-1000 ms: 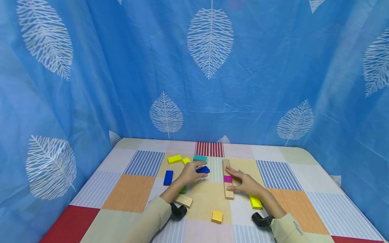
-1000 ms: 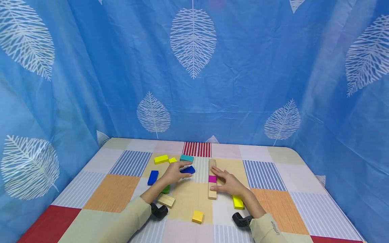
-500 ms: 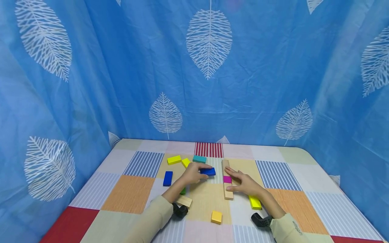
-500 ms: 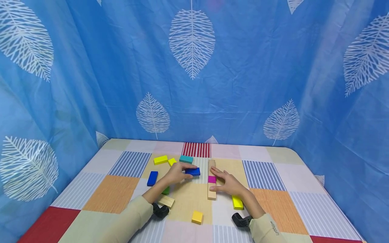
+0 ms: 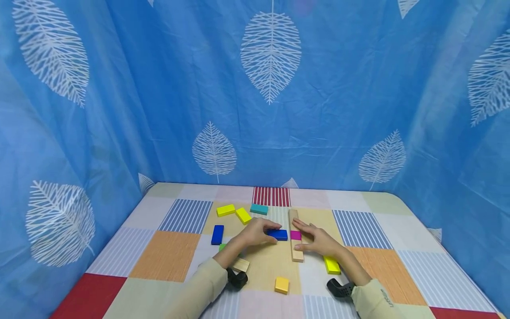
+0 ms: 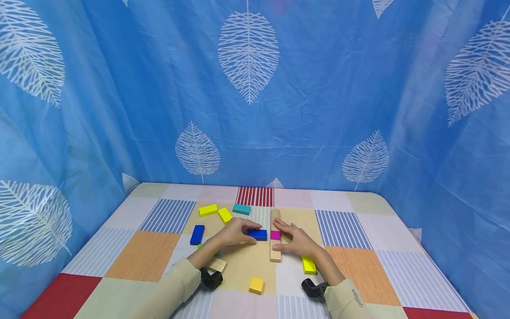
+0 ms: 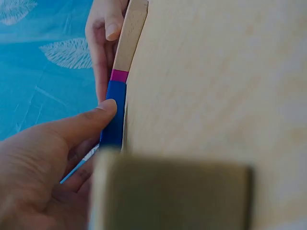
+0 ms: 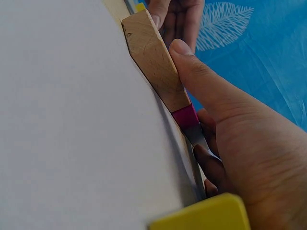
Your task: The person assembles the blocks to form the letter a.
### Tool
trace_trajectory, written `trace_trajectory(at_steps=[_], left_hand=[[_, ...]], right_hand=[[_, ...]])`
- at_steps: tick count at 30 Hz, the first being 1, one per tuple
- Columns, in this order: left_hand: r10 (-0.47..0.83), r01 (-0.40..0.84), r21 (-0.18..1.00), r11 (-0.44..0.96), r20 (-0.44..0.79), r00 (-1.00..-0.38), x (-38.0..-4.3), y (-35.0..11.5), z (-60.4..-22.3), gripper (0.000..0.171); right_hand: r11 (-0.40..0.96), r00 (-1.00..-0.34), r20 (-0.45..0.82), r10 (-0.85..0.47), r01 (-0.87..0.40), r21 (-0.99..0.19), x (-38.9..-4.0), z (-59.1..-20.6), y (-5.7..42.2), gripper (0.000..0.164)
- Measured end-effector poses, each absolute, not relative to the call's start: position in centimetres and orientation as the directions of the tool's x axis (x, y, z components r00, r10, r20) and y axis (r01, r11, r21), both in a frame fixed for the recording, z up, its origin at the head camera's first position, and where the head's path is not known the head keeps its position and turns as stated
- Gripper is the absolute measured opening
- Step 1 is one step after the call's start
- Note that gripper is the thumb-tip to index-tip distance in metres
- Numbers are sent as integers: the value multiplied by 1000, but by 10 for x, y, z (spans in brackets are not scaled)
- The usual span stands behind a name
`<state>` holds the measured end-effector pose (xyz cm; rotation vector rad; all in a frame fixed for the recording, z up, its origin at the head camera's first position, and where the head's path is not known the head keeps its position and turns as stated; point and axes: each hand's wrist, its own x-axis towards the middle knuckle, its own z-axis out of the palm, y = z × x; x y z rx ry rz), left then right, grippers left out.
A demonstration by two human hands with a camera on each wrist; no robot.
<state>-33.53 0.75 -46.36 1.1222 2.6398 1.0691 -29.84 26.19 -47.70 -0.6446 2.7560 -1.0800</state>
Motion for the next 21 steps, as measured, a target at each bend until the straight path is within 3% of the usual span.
trace_trajectory(at_steps=[21], left_hand=[[630, 593, 656, 467, 225, -744, -336, 13, -469, 33]], right_hand=[[655, -905, 44, -423, -339, -675, -297, -475, 259, 78]])
